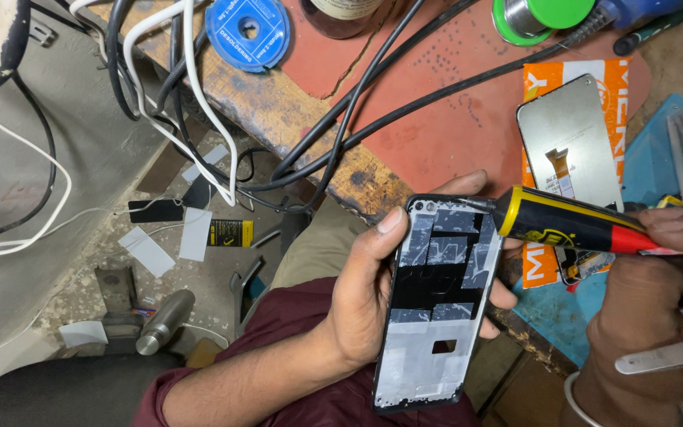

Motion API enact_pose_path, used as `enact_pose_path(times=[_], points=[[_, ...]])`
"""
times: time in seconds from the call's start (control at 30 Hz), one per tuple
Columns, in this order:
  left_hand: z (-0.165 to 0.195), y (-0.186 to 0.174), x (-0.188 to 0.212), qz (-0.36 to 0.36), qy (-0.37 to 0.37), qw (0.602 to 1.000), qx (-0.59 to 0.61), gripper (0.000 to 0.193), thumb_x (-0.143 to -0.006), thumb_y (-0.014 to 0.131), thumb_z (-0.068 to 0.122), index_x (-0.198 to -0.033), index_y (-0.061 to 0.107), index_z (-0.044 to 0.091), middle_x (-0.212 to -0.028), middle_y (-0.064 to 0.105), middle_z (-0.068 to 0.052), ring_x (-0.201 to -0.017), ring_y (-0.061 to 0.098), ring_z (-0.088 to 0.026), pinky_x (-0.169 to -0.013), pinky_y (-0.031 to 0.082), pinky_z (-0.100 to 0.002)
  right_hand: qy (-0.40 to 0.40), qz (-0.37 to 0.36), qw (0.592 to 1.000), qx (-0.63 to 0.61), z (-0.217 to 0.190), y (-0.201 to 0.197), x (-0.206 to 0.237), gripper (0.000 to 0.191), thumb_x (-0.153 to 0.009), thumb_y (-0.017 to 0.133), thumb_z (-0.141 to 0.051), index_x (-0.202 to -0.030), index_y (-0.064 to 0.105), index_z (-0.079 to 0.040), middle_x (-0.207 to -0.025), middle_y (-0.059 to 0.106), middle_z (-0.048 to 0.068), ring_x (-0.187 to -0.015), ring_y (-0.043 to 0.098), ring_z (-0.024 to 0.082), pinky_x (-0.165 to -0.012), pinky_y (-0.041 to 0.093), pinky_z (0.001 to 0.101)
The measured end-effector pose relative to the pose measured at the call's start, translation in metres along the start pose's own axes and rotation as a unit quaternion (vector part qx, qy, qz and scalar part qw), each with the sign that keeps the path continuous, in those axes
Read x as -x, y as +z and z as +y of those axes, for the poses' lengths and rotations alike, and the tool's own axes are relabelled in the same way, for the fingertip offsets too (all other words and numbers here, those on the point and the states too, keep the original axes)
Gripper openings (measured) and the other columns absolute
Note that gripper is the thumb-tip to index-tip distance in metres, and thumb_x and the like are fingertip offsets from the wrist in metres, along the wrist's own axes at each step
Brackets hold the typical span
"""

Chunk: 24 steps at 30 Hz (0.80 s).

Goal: The person uses a heat gun to warm the back of a disassembled smartphone, then uses tweezers to peel off black adhesive tape from the phone's frame. The person repeats heating and peeling steps to remove multiple pieces of tape.

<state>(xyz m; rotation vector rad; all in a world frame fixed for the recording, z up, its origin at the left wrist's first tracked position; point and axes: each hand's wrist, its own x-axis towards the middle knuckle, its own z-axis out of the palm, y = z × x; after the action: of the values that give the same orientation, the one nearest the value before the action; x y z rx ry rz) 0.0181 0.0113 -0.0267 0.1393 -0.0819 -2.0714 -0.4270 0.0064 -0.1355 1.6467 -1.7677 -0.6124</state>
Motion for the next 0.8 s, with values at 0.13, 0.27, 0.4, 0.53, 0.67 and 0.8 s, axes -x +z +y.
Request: enact_pose_path(times=[0.13, 0.27, 0.4, 0.53, 0.67, 0.8], points=[[0.001, 0.001, 0.000, -0.003, 0.004, 1.000, -0.005, 0.080, -0.113, 0.032, 0.054, -0.172, 0.018, 0.002, -0.140, 0.053, -0.031, -0.108, 0.066, -0.034, -0.093, 0.058, -0.049, -0.020, 0.014, 1.000, 0.005, 0.000, -0.003, -0.003, 0.012, -0.116, 0.054, -0.012, -0.112, 0.064, -0.007, -0.097, 0.067, 0.007, -0.083, 0.069, 0.020, -0.070, 0.054, 0.0295], [0.001, 0.001, -0.001, -0.004, 0.007, 1.000, -0.012, 0.080, -0.113, 0.032, 0.054, -0.172, 0.018, 0.001, -0.141, 0.053, -0.032, -0.108, 0.066, -0.033, -0.092, 0.058, -0.049, -0.043, 0.030, 0.999, 0.014, 0.000, -0.008, -0.009, 0.009, -0.115, 0.055, -0.007, -0.115, 0.064, -0.007, -0.101, 0.067, 0.006, -0.087, 0.069, 0.019, -0.073, 0.054, 0.0280], [0.002, 0.002, 0.000, 0.000, 0.006, 1.000, -0.015, 0.083, -0.112, 0.032, 0.054, -0.175, 0.017, 0.002, -0.141, 0.053, -0.032, -0.107, 0.066, -0.034, -0.092, 0.058, -0.049, -0.066, 0.044, 0.997, 0.020, 0.001, -0.007, -0.014, 0.009, -0.115, 0.055, -0.003, -0.118, 0.063, -0.008, -0.104, 0.066, 0.006, -0.090, 0.069, 0.018, -0.075, 0.054, 0.0265], [0.002, 0.002, 0.000, -0.003, 0.010, 1.000, -0.015, 0.082, -0.113, 0.033, 0.054, -0.172, 0.016, 0.000, -0.141, 0.053, -0.031, -0.107, 0.066, -0.033, -0.089, 0.058, -0.048, -0.096, 0.058, 0.993, 0.037, 0.004, -0.002, -0.015, 0.012, -0.115, 0.056, 0.001, -0.120, 0.062, -0.008, -0.107, 0.066, 0.006, -0.093, 0.069, 0.016, -0.078, 0.054, 0.0249], [0.003, 0.002, 0.000, -0.005, 0.015, 1.000, -0.006, 0.082, -0.113, 0.032, 0.054, -0.172, 0.016, 0.000, -0.142, 0.053, -0.029, -0.106, 0.067, -0.033, -0.087, 0.058, -0.047, -0.097, 0.044, 0.993, 0.040, 0.009, 0.002, -0.013, 0.013, -0.114, 0.056, 0.001, -0.123, 0.063, -0.006, -0.108, 0.067, 0.006, -0.094, 0.070, 0.015, -0.078, 0.053, 0.0238], [0.004, 0.002, 0.001, -0.003, 0.017, 1.000, -0.006, 0.081, -0.113, 0.032, 0.054, -0.172, 0.016, 0.000, -0.143, 0.053, -0.028, -0.105, 0.067, -0.033, -0.087, 0.059, -0.048, -0.092, 0.024, 0.995, -0.037, 0.015, 0.004, -0.013, 0.015, -0.111, 0.054, 0.001, -0.122, 0.062, -0.006, -0.107, 0.067, 0.007, -0.093, 0.070, 0.014, -0.081, 0.054, 0.0234]])
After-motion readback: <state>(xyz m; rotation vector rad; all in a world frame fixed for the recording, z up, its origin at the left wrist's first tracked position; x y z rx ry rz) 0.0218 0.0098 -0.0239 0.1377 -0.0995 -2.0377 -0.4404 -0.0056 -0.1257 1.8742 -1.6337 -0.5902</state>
